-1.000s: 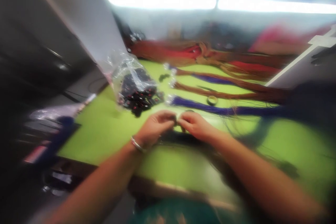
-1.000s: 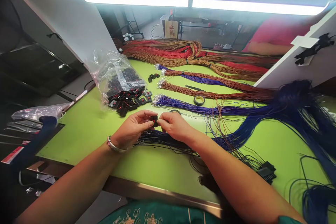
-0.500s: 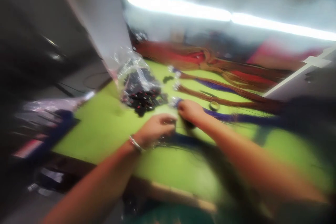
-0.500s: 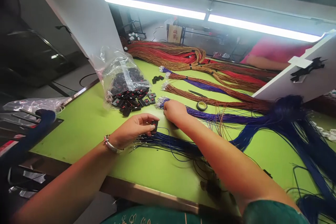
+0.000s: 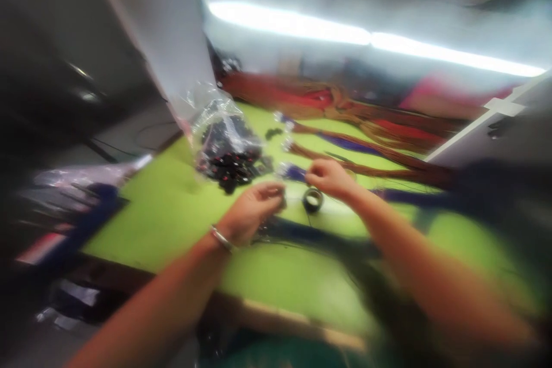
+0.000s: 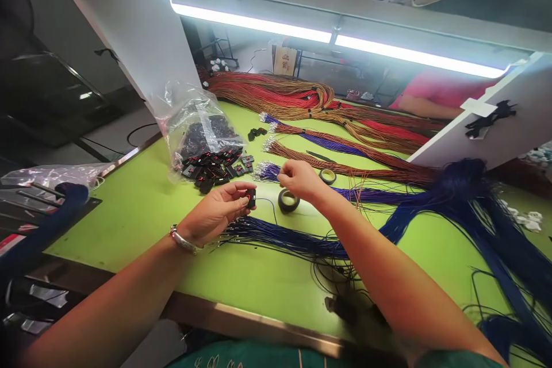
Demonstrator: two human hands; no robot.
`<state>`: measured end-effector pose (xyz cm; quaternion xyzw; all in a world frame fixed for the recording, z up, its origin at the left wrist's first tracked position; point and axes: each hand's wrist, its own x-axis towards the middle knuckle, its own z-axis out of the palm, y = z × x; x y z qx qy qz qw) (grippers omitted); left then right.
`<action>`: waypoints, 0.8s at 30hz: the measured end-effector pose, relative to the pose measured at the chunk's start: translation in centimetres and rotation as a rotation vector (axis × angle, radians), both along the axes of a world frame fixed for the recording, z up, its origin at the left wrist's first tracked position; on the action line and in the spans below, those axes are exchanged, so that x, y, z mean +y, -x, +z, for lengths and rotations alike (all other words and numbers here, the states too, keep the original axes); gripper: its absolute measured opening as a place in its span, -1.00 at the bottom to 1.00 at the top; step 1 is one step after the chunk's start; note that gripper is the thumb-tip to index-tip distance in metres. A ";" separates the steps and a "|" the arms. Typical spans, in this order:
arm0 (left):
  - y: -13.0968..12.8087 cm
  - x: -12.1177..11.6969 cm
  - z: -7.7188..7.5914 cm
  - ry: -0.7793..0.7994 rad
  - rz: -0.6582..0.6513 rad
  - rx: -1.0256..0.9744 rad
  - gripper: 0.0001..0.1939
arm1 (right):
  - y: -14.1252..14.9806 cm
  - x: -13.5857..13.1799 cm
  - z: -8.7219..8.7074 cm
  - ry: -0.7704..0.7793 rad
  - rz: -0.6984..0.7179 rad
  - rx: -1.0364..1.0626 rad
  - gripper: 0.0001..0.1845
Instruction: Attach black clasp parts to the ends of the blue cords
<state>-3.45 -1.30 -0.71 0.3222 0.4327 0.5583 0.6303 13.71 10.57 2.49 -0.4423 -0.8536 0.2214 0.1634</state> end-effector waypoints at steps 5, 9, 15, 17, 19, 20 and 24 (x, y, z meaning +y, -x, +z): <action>-1.6 0.2 0.1 0.014 -0.036 -0.058 -0.64 | -1.8 -3.8 0.1 0.225 -0.036 0.248 -0.84; -2.2 0.3 -0.3 0.028 -0.060 -0.040 -0.63 | -1.7 -5.7 -1.2 0.191 -0.082 0.305 -0.85; -2.1 0.4 -0.3 0.050 -0.022 -0.005 -0.65 | -2.1 -6.2 -2.2 0.005 -0.062 0.327 -0.89; -2.1 0.5 -0.4 0.048 -0.035 0.000 -0.65 | -2.1 -6.2 -2.3 -0.028 -0.027 0.329 -0.89; -2.0 0.5 -0.5 0.046 -0.047 -0.002 -0.64 | -2.1 -6.2 -2.5 -0.062 0.012 0.319 -0.88; -2.0 0.5 -0.5 0.047 -0.054 -0.004 -0.64 | -2.0 -6.2 -2.5 -0.077 0.025 0.314 -0.87; -2.0 0.5 -0.6 0.047 -0.067 -0.001 -0.64 | -1.8 -6.4 -2.6 -0.105 0.044 0.296 -0.85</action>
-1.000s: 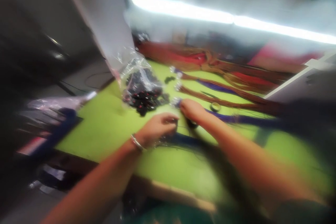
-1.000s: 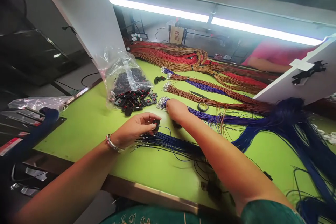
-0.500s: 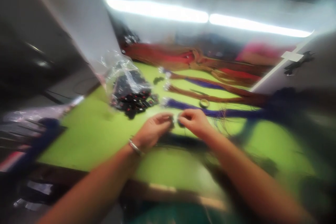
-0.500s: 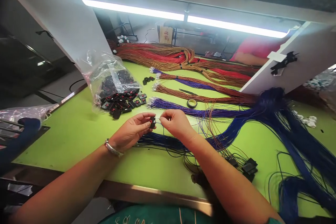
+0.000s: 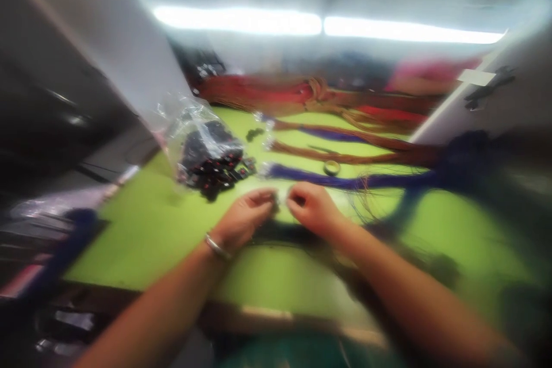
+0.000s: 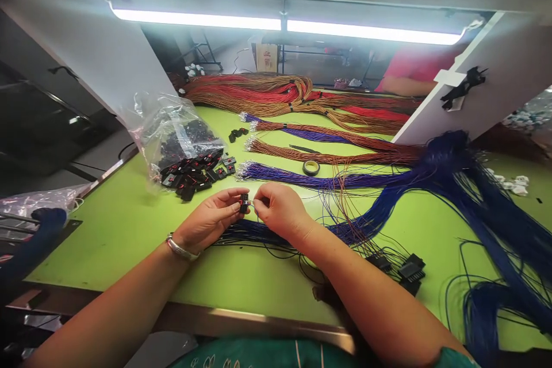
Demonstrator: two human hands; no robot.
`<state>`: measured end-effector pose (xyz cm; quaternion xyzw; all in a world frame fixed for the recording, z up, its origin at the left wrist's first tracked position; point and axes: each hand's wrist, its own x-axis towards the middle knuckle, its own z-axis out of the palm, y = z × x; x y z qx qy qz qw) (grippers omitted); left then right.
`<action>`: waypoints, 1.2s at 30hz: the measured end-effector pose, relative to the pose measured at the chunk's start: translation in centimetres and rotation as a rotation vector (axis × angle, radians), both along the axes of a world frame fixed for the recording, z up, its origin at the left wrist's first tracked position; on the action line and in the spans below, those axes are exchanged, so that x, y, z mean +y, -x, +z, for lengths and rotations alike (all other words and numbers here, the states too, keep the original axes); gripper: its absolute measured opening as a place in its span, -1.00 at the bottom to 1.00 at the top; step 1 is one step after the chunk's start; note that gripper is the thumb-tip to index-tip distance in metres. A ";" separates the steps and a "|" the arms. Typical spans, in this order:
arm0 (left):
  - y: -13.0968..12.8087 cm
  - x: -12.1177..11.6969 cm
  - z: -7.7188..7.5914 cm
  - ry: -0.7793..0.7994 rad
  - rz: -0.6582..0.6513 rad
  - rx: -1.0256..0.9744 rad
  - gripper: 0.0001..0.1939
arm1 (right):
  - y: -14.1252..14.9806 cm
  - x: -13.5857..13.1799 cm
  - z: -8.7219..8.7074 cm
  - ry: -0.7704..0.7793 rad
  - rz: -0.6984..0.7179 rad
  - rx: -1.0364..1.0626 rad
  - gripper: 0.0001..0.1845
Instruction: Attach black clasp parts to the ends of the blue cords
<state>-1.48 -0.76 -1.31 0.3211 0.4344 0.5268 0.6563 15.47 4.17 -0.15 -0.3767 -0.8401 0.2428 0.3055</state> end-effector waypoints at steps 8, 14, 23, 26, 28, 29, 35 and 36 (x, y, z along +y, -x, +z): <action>0.1 -0.2 0.0 -0.006 -0.005 0.084 -0.63 | -0.1 -0.5 0.1 -0.101 -0.030 -0.160 -0.87; 0.4 0.0 -0.9 -0.063 -0.003 0.141 -0.64 | -0.1 -0.7 0.1 -0.184 -0.018 -0.227 -0.88; 0.2 0.0 -1.2 -0.077 0.019 0.185 -0.65 | -0.1 -0.3 -0.9 -0.070 0.065 -0.031 -0.83; 0.2 -0.1 -1.1 -0.051 0.025 0.131 -0.65 | -0.3 0.0 -0.6 0.137 0.043 0.092 -0.89; 0.2 -0.1 -1.1 -0.055 0.022 0.139 -0.65 | -0.3 0.1 -0.5 0.174 0.023 0.116 -0.89; 0.2 -0.1 -1.2 -0.063 0.020 0.151 -0.66 | -0.3 0.1 -0.5 0.168 0.013 0.113 -0.88; 0.1 0.1 -1.9 -0.133 -0.002 0.238 -0.69 | 0.1 -0.3 -1.1 0.098 -0.002 0.043 -0.87; 0.1 0.1 -2.0 -0.137 -0.001 0.245 -0.69 | 0.2 -0.3 -1.2 0.083 -0.009 0.032 -0.87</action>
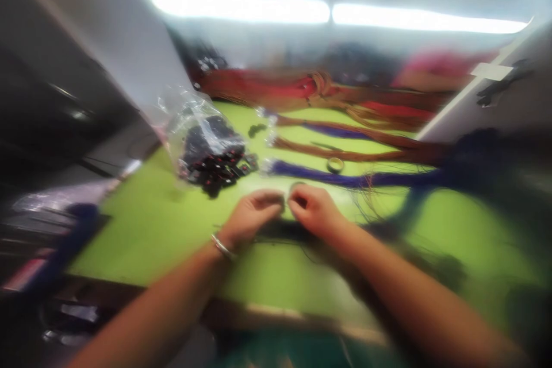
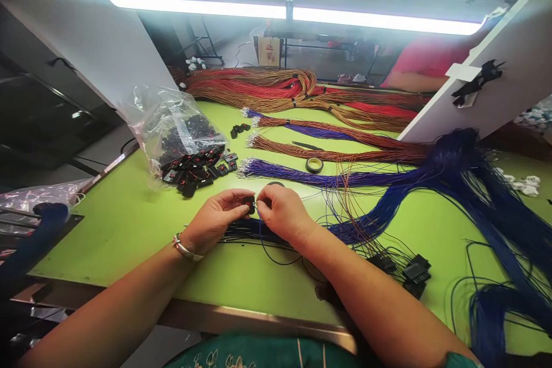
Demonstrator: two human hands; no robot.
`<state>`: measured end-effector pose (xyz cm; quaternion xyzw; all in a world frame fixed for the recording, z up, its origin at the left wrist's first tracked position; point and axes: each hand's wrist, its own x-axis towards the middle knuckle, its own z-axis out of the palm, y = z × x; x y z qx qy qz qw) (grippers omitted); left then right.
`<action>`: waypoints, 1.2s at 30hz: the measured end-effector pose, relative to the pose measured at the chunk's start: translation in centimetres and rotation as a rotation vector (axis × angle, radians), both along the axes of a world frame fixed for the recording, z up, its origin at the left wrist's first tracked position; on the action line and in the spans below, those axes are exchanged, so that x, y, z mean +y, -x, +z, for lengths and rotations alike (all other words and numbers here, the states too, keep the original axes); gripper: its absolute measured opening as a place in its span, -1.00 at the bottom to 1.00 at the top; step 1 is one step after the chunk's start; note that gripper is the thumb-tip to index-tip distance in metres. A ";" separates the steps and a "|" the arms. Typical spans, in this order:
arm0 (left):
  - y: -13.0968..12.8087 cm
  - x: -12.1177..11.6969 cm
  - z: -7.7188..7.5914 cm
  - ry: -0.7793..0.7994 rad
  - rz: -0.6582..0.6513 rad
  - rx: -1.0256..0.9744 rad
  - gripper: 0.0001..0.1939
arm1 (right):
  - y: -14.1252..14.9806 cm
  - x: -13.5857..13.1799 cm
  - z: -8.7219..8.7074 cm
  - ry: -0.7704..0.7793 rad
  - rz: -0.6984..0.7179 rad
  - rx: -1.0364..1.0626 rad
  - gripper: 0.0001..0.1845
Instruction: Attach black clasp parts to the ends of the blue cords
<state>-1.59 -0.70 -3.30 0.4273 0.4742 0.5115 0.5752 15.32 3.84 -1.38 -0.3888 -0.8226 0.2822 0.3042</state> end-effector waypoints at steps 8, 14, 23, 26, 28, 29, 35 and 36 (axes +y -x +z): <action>-0.1 0.0 -0.5 -0.061 -0.064 0.069 -0.71 | 0.3 -0.2 -1.3 -0.042 -0.045 -0.120 -0.89; -0.1 0.0 0.1 -0.032 -0.029 -0.005 -0.71 | -0.3 0.5 1.5 0.076 0.069 -0.109 -0.89; -0.1 0.0 1.4 0.082 0.071 -0.185 -0.64 | -2.4 13.6 2.9 -0.057 -0.286 -0.735 -0.82; 0.0 0.2 1.4 0.112 0.092 -0.203 -0.62 | -1.4 15.6 1.0 -0.074 -0.335 -0.754 -0.77; 0.0 0.3 1.4 0.124 0.102 -0.213 -0.61 | 0.0 16.0 0.1 -0.101 -0.325 -0.714 -0.74; 0.0 0.3 1.4 0.128 0.103 -0.215 -0.61 | 0.8 16.2 -0.2 -0.120 -0.313 -0.691 -0.72; 0.1 0.3 1.3 0.147 0.102 -0.214 -0.62 | 3.2 18.0 -0.9 -0.123 -0.303 -0.612 -0.74; 0.2 0.3 1.3 0.145 0.101 -0.213 -0.62 | 3.1 18.4 -0.9 -0.103 -0.293 -0.593 -0.75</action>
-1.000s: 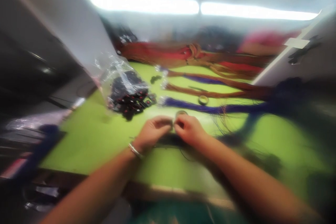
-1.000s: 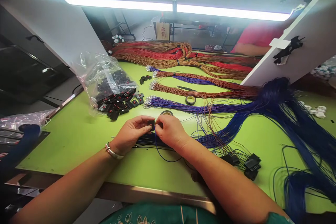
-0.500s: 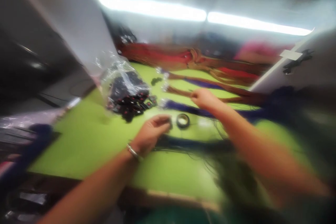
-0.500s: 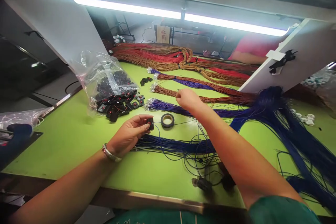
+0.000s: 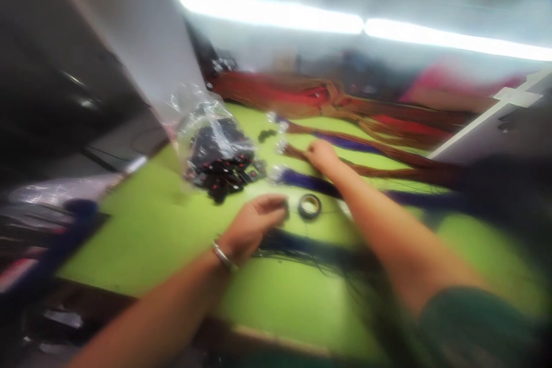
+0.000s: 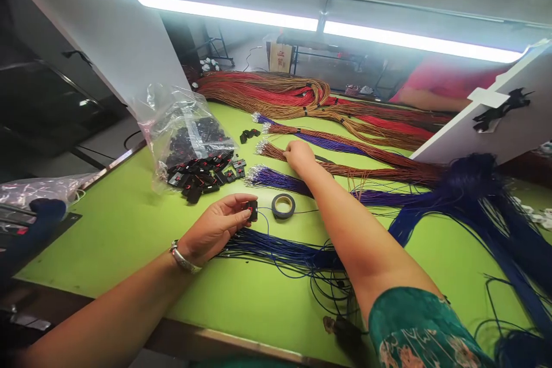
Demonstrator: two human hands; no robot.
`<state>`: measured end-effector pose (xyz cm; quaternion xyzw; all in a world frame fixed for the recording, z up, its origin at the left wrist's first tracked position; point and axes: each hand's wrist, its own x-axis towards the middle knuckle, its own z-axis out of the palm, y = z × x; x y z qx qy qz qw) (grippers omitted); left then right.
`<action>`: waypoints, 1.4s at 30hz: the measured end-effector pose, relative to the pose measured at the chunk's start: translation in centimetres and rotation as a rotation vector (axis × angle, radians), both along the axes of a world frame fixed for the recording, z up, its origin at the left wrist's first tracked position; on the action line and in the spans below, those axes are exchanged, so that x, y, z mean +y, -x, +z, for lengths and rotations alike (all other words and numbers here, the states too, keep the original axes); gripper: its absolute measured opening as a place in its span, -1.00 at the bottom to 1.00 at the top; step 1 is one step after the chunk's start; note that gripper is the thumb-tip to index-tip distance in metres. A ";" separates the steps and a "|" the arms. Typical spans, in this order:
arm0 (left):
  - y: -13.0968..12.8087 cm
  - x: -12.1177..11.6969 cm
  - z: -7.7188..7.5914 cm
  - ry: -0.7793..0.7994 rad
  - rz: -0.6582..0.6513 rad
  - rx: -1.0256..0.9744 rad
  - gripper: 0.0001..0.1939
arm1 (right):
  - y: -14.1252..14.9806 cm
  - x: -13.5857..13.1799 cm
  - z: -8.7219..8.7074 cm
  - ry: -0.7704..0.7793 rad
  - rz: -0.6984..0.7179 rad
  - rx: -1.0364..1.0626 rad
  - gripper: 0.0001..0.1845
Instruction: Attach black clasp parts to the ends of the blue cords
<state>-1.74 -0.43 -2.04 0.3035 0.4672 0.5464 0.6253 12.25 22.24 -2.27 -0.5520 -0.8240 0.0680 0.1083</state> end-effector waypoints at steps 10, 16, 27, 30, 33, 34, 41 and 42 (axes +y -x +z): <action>0.2 0.0 0.0 -0.036 0.009 -0.005 -0.63 | -1.4 -1.3 3.4 -0.085 0.056 0.116 -0.83; 0.1 0.1 0.2 -0.052 0.021 -0.023 -0.64 | -1.0 -6.8 5.3 -0.072 0.267 0.264 -0.84; 0.1 -0.2 0.7 -0.039 0.047 0.002 -0.66 | -9.5 1.3 11.1 -0.438 -0.197 1.125 -0.82; 0.0 -0.2 0.8 -0.028 0.041 0.012 -0.65 | -11.3 1.1 11.2 -0.449 -0.227 1.153 -0.82; 0.1 -0.2 0.8 -0.016 0.038 0.023 -0.63 | -10.6 -2.6 10.3 -0.282 -0.121 1.034 -0.88; 0.1 -0.2 0.7 -0.019 0.035 0.029 -0.63 | -10.0 -4.2 9.9 -0.251 -0.078 0.997 -0.89; -1.7 0.1 1.6 -0.038 -0.026 0.014 -0.66 | -6.9 -13.0 6.3 0.022 0.151 0.776 -0.88; -2.2 0.3 2.0 -0.049 -0.044 0.011 -0.67 | -6.9 -13.5 5.8 0.030 0.139 0.765 -0.86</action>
